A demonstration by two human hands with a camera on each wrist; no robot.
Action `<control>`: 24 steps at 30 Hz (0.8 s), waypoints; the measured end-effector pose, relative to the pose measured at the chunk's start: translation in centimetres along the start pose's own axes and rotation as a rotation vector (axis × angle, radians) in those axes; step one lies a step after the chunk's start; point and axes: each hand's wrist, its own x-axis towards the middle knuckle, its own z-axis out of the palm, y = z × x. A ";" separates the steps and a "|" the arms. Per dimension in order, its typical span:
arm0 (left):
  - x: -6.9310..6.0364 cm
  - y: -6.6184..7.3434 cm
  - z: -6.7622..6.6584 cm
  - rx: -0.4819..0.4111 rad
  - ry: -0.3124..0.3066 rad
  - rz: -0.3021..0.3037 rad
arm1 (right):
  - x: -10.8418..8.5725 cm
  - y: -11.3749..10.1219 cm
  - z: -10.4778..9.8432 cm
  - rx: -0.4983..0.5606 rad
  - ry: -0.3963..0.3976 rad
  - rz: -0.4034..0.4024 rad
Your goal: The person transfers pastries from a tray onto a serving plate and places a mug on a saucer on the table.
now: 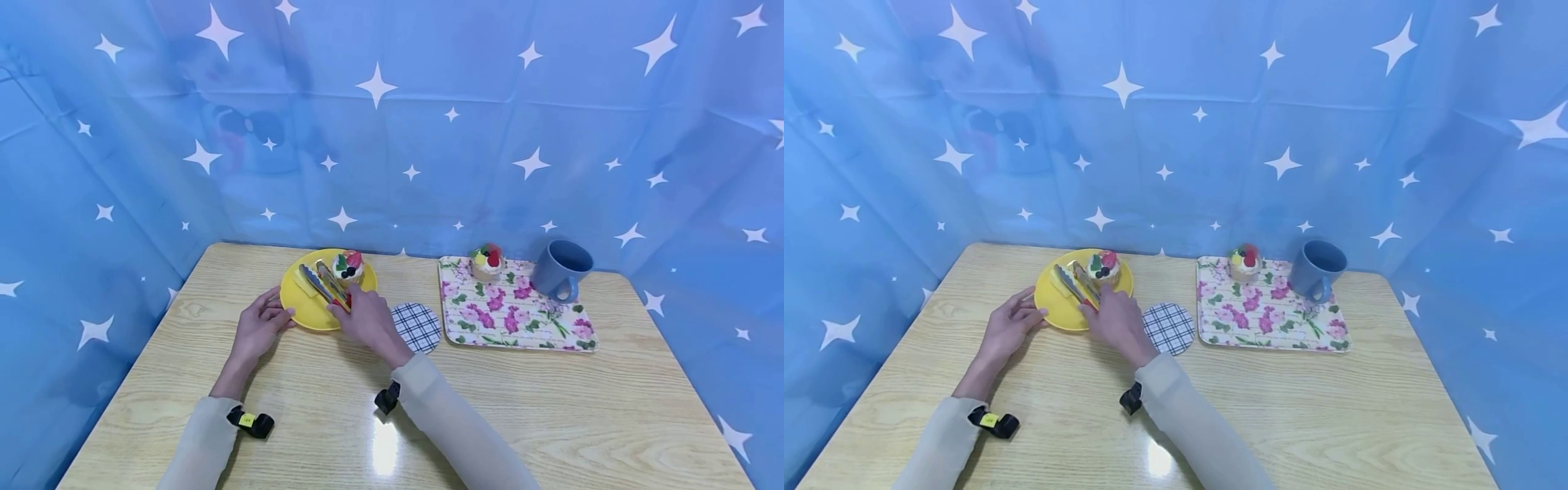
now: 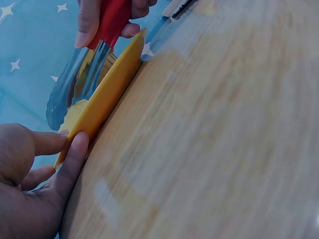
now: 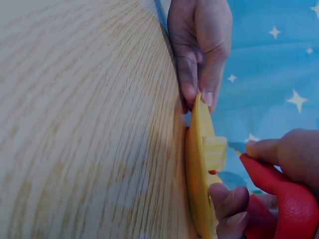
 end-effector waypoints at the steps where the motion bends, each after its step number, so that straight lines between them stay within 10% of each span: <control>1: 0.0 0.0 0.0 0.001 0.001 0.001 | 0.0 0.0 0.0 -0.002 0.001 -0.003; 24: -0.3 0.3 0.0 0.003 0.008 -0.006 | -0.5 -0.9 0.3 -0.125 0.008 -0.112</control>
